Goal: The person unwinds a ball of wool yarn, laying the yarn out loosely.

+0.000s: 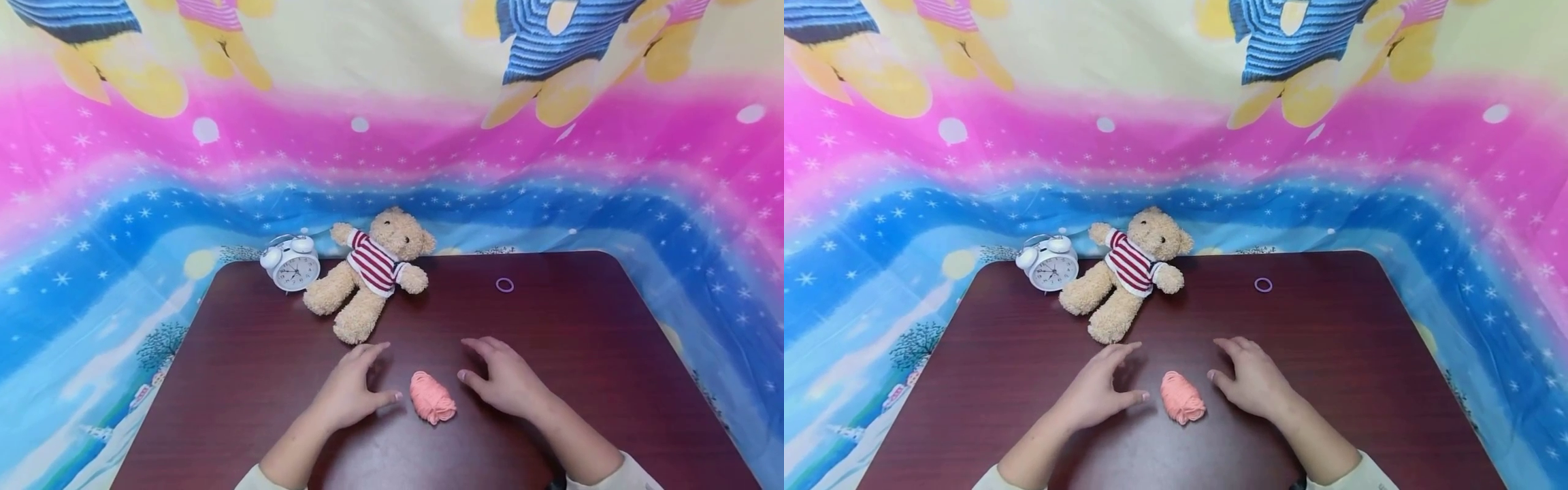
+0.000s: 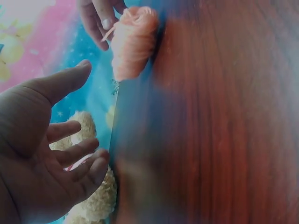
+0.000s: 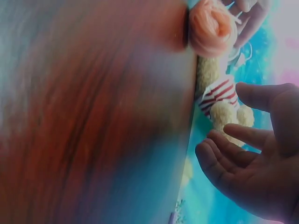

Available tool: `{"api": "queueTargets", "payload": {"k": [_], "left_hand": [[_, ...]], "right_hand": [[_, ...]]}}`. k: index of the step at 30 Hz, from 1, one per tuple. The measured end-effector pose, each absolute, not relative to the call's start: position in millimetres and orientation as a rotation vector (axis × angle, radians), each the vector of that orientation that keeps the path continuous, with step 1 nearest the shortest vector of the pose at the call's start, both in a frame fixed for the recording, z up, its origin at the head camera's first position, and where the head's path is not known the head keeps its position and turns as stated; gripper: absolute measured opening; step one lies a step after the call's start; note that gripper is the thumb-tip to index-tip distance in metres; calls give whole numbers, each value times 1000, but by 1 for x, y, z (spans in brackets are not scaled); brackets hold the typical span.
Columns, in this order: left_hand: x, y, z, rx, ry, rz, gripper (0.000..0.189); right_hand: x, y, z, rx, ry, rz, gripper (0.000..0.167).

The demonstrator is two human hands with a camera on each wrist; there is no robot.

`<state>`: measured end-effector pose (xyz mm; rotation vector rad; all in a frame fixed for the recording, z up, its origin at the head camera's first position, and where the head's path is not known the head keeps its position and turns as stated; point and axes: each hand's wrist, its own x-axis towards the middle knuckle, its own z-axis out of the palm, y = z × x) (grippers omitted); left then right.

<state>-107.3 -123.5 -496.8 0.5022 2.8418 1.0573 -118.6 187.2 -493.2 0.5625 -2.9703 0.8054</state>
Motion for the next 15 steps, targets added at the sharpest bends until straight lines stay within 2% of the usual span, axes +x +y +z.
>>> {"api": "queueTargets", "payload": {"k": [8,15], "left_hand": [[-104,-112,-500,568,2611,1207,82],[-104,-103,-506,490,2458,1341,79]], "right_hand": [[-113,174,-493,679,-2978,1032,47],[-110,169,-495,786,-2967,1194,42]]}}
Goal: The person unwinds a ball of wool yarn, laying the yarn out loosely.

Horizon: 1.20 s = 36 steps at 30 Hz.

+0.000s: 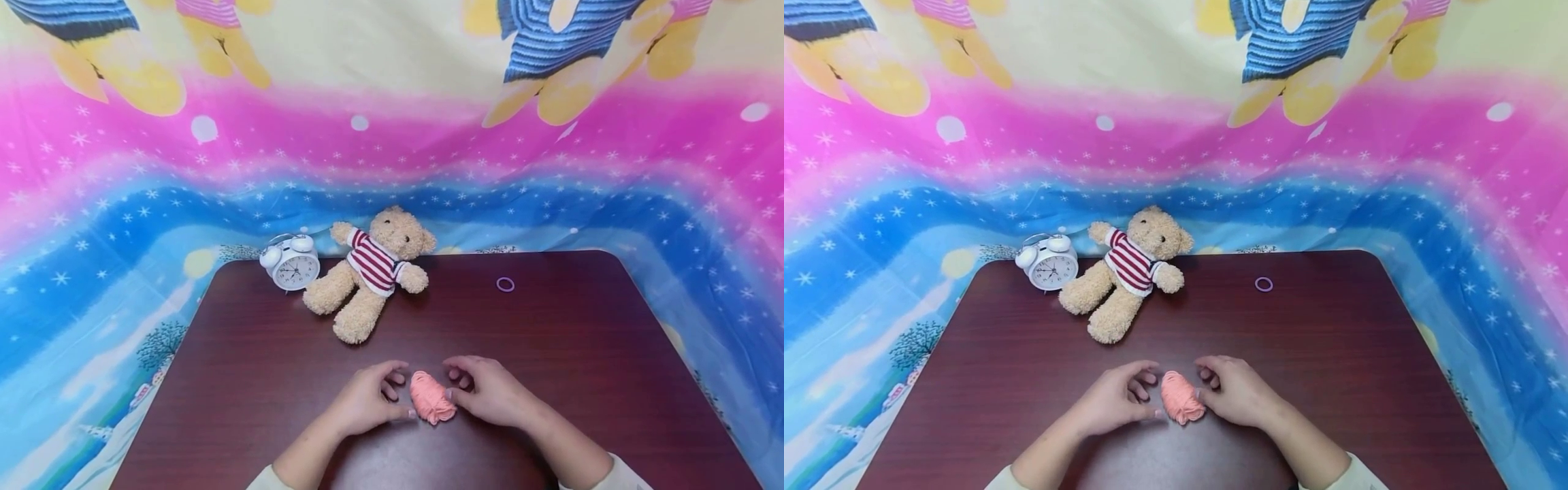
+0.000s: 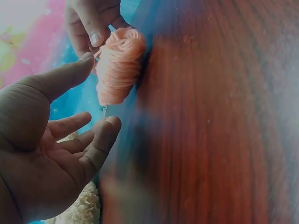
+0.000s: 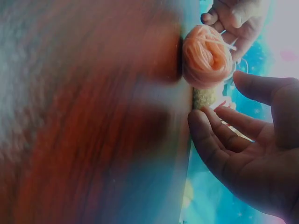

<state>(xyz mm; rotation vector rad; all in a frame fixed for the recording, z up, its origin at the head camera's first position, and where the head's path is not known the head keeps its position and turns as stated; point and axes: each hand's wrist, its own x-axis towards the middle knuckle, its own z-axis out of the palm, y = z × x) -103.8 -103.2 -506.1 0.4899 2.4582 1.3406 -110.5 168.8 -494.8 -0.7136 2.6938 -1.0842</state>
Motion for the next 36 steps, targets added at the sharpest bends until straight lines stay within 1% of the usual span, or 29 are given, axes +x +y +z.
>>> {"api": "queueTargets", "payload": {"k": [13,20,36], "left_hand": [[-104,-92,-518,452,2385,1392,61],[-105,-90,-518,450,2366,1448,53],[-109,-86,-512,233,1849,2023,59]], "right_hand": [[-108,158,-502,-702,2548,-1161,33],[-109,155,-502,-702,2525,-1215,30],[-120,148,-487,-534,2498,-1439,28]]}}
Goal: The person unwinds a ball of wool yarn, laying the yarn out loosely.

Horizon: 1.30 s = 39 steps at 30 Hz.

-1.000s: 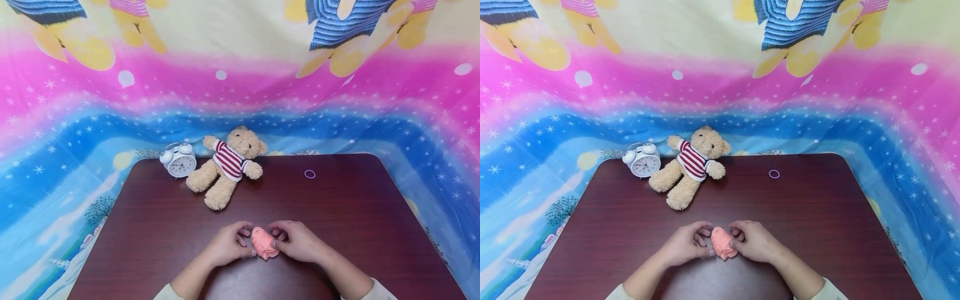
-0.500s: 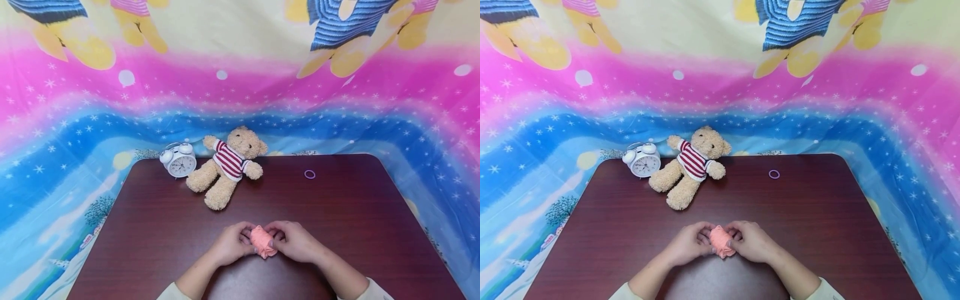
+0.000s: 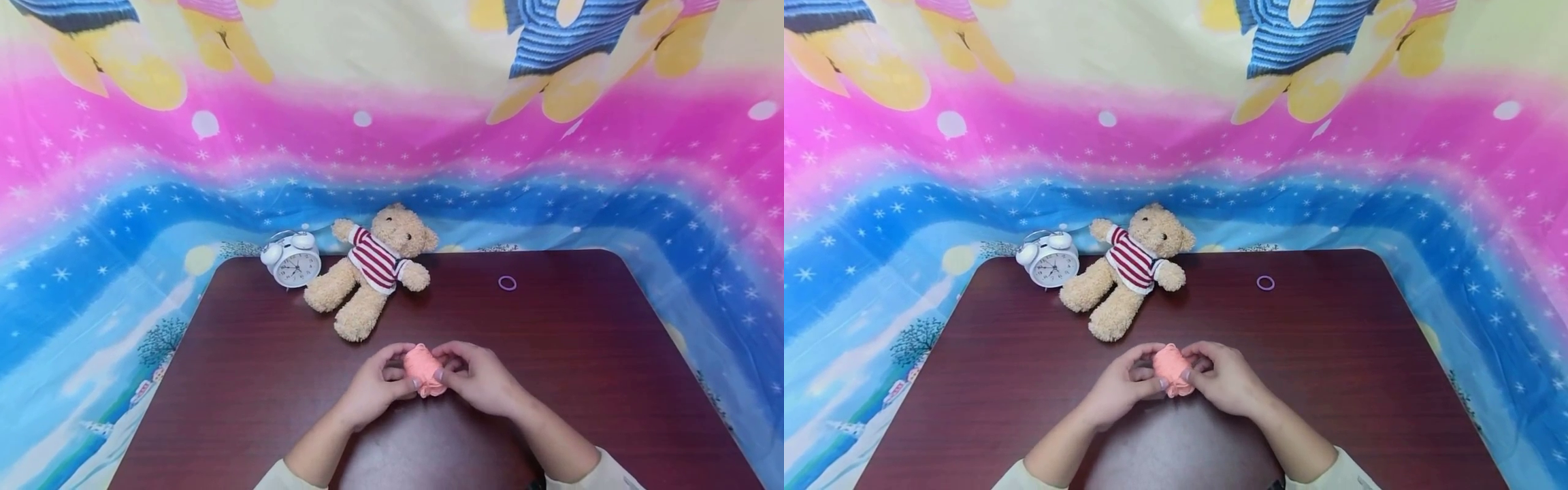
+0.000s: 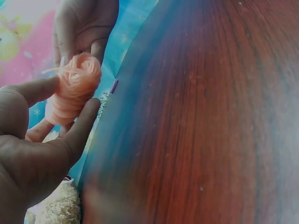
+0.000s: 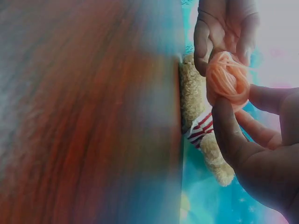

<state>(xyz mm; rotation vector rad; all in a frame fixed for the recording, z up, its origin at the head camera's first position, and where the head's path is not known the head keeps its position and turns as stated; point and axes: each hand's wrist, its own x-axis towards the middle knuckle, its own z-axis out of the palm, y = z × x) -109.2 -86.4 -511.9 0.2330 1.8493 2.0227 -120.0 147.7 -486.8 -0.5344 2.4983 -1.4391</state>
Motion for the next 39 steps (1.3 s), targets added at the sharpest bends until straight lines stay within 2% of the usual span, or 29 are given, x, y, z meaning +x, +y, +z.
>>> {"api": "queueTargets", "payload": {"k": [7,25,39], "left_hand": [[-112,-83,-508,158,1837,2121,57],[-116,-83,-498,22,1878,2181,54],[-116,-81,-492,-3,1893,2202,56]], "right_hand": [[-120,142,-480,-540,2541,-1495,27],[-113,129,-467,-751,2780,-1534,31],[-112,117,-468,-743,2894,-1561,12]]}}
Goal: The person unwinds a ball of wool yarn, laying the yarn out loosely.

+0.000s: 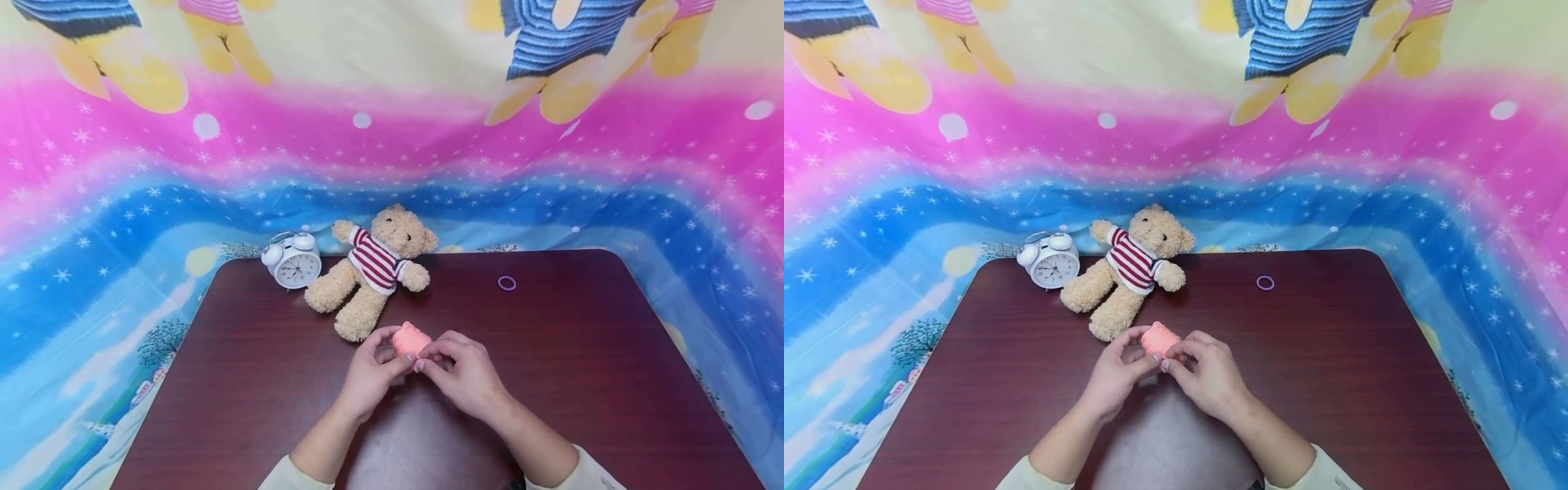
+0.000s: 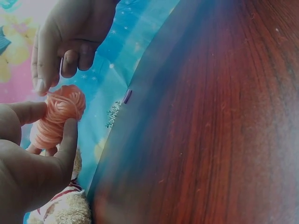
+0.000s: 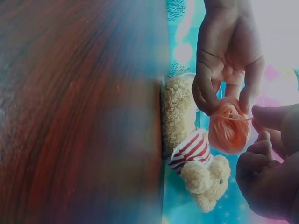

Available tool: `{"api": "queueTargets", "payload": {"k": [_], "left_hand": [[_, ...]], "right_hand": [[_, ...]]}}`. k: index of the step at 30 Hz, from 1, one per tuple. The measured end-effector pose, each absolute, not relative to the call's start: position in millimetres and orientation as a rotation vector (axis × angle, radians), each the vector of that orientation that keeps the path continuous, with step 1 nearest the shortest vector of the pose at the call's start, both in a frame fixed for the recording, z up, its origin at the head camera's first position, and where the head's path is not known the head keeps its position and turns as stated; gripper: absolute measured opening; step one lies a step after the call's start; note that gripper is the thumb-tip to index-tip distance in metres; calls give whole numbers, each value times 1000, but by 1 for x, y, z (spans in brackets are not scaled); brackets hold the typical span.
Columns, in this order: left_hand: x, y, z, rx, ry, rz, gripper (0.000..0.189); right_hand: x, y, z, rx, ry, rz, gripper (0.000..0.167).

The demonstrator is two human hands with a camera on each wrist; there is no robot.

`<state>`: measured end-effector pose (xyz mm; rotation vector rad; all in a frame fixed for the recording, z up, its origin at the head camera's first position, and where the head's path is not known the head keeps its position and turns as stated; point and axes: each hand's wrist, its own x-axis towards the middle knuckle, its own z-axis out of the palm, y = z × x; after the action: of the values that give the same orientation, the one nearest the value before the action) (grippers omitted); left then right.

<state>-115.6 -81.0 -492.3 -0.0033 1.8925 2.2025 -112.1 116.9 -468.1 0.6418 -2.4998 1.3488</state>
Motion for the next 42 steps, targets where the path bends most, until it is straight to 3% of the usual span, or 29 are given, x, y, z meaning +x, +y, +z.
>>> {"api": "queueTargets", "payload": {"k": [17,25,33,42], "left_hand": [[-117,-88,-490,-62,1750,2368,57],[-118,-92,-492,-20,1635,2438,50],[-115,-98,-492,83,1599,2356,54],[-114,-102,-495,113,1642,2280,56]], "right_hand": [[-111,140,-482,563,-2498,1433,20],[-114,151,-483,514,-2536,1425,16],[-128,162,-474,387,-2574,1433,6],[-145,169,-451,303,-2509,1455,6]]}}
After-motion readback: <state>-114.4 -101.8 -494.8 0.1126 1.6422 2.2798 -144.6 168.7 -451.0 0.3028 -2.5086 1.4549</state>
